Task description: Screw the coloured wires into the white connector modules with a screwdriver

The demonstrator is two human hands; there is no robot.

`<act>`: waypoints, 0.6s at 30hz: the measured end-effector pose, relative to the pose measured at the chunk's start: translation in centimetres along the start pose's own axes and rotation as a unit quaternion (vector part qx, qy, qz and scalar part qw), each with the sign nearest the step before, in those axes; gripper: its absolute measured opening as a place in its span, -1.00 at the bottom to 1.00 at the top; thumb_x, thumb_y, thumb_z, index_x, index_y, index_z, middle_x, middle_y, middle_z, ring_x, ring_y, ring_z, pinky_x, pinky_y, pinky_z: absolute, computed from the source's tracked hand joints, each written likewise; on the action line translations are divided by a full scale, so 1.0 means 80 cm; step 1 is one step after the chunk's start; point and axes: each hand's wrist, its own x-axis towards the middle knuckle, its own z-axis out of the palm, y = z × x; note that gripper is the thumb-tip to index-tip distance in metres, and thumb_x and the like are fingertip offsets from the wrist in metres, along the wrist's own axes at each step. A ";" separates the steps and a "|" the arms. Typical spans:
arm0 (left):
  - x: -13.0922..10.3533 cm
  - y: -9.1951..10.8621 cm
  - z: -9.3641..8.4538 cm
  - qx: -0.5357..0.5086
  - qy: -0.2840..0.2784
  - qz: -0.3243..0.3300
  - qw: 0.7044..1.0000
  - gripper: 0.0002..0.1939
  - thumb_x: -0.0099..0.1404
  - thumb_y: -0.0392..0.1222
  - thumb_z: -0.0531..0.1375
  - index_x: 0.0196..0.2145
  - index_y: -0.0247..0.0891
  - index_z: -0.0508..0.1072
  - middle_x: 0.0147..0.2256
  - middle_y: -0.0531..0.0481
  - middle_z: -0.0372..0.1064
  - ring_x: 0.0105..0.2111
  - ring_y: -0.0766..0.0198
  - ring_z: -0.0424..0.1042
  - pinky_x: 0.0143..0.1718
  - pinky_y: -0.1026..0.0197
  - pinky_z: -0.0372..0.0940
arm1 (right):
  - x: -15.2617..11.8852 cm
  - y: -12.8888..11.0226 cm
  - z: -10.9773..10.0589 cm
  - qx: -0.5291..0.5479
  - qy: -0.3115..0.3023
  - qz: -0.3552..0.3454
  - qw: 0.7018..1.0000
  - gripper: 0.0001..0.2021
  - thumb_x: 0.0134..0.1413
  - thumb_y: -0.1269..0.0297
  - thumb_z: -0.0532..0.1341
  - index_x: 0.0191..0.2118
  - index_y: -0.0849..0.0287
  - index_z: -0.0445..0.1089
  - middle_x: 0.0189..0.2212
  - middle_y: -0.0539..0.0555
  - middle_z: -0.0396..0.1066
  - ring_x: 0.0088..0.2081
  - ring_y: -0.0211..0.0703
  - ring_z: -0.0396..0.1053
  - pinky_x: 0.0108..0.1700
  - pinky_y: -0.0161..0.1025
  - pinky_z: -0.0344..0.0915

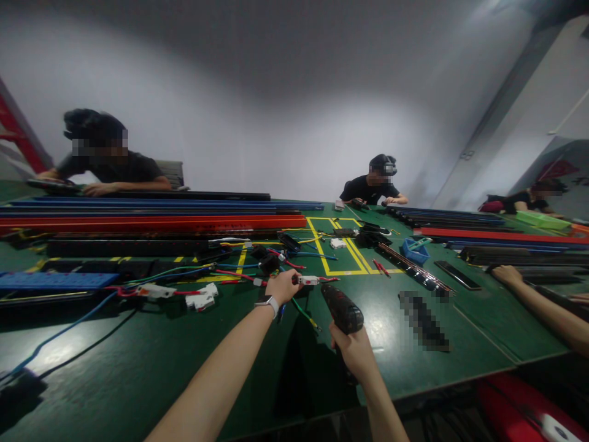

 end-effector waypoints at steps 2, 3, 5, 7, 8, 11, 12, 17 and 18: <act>0.000 0.000 0.000 0.003 -0.002 -0.003 1.000 -0.63 0.25 0.18 0.26 -0.03 0.06 0.52 -0.08 0.05 0.58 -0.09 0.09 0.54 -0.13 0.15 0.31 | 0.000 0.002 0.001 0.003 0.000 -0.001 1.000 -0.76 0.08 0.20 0.15 -0.56 0.12 0.29 -0.58 -0.01 0.32 -0.43 -0.09 0.35 -0.28 -0.18 0.22; 0.001 0.000 0.000 0.004 -0.005 -0.005 1.000 -0.63 0.25 0.18 0.26 -0.03 0.06 0.52 -0.08 0.05 0.58 -0.08 0.09 0.54 -0.12 0.15 0.31 | 0.001 0.003 0.001 0.005 0.001 0.000 1.000 -0.76 0.08 0.19 0.15 -0.56 0.12 0.29 -0.58 -0.02 0.32 -0.43 -0.09 0.35 -0.29 -0.18 0.22; 0.001 0.000 0.000 0.003 -0.009 -0.007 1.000 -0.63 0.24 0.17 0.27 -0.04 0.06 0.52 -0.08 0.05 0.58 -0.08 0.09 0.54 -0.13 0.16 0.31 | 0.002 0.006 0.002 0.010 0.004 0.004 1.000 -0.76 0.08 0.17 0.16 -0.54 0.12 0.29 -0.59 -0.02 0.32 -0.44 -0.09 0.35 -0.29 -0.18 0.21; 0.001 0.001 0.000 0.001 -0.010 -0.009 1.000 -0.63 0.24 0.17 0.27 -0.04 0.06 0.52 -0.08 0.06 0.59 -0.07 0.08 0.54 -0.14 0.16 0.31 | 0.002 0.007 0.003 0.016 0.007 0.007 1.000 -0.77 0.08 0.16 0.17 -0.53 0.12 0.30 -0.59 -0.02 0.32 -0.44 -0.09 0.34 -0.29 -0.18 0.21; 0.001 0.001 -0.001 0.000 -0.010 -0.010 1.000 -0.64 0.24 0.17 0.27 -0.04 0.06 0.52 -0.08 0.06 0.59 -0.07 0.09 0.54 -0.14 0.17 0.31 | 0.002 0.007 0.002 0.018 0.007 0.006 1.000 -0.77 0.08 0.16 0.17 -0.53 0.12 0.30 -0.59 -0.03 0.33 -0.44 -0.10 0.34 -0.29 -0.18 0.21; 0.000 0.002 -0.002 -0.001 -0.011 -0.012 1.000 -0.64 0.24 0.15 0.28 -0.04 0.05 0.52 -0.08 0.05 0.59 -0.07 0.09 0.54 -0.13 0.17 0.31 | 0.001 0.004 0.001 0.018 0.010 -0.004 1.000 -0.76 0.07 0.17 0.18 -0.55 0.12 0.30 -0.58 -0.02 0.34 -0.44 -0.11 0.34 -0.28 -0.19 0.22; 0.000 0.003 -0.003 -0.002 -0.012 -0.012 1.000 -0.64 0.24 0.15 0.28 -0.04 0.05 0.52 -0.08 0.05 0.59 -0.07 0.10 0.54 -0.13 0.18 0.31 | 0.001 0.002 0.000 0.018 0.010 -0.007 1.000 -0.76 0.07 0.17 0.18 -0.56 0.12 0.30 -0.59 -0.02 0.34 -0.44 -0.11 0.34 -0.29 -0.19 0.22; 0.000 0.002 -0.001 -0.002 -0.003 -0.004 1.000 -0.65 0.25 0.17 0.26 -0.05 0.05 0.52 -0.08 0.05 0.59 -0.07 0.09 0.54 -0.14 0.16 0.30 | 0.000 0.000 0.000 0.017 0.015 -0.004 1.000 -0.76 0.05 0.16 0.19 -0.57 0.12 0.31 -0.60 -0.01 0.35 -0.45 -0.11 0.35 -0.31 -0.20 0.23; 0.000 0.001 0.000 -0.003 -0.001 -0.003 1.000 -0.64 0.25 0.17 0.26 -0.05 0.06 0.52 -0.09 0.05 0.59 -0.08 0.08 0.54 -0.14 0.16 0.30 | 0.000 0.000 0.001 0.015 0.020 0.001 1.000 -0.76 0.05 0.16 0.20 -0.57 0.12 0.31 -0.60 -0.01 0.35 -0.45 -0.11 0.35 -0.31 -0.20 0.23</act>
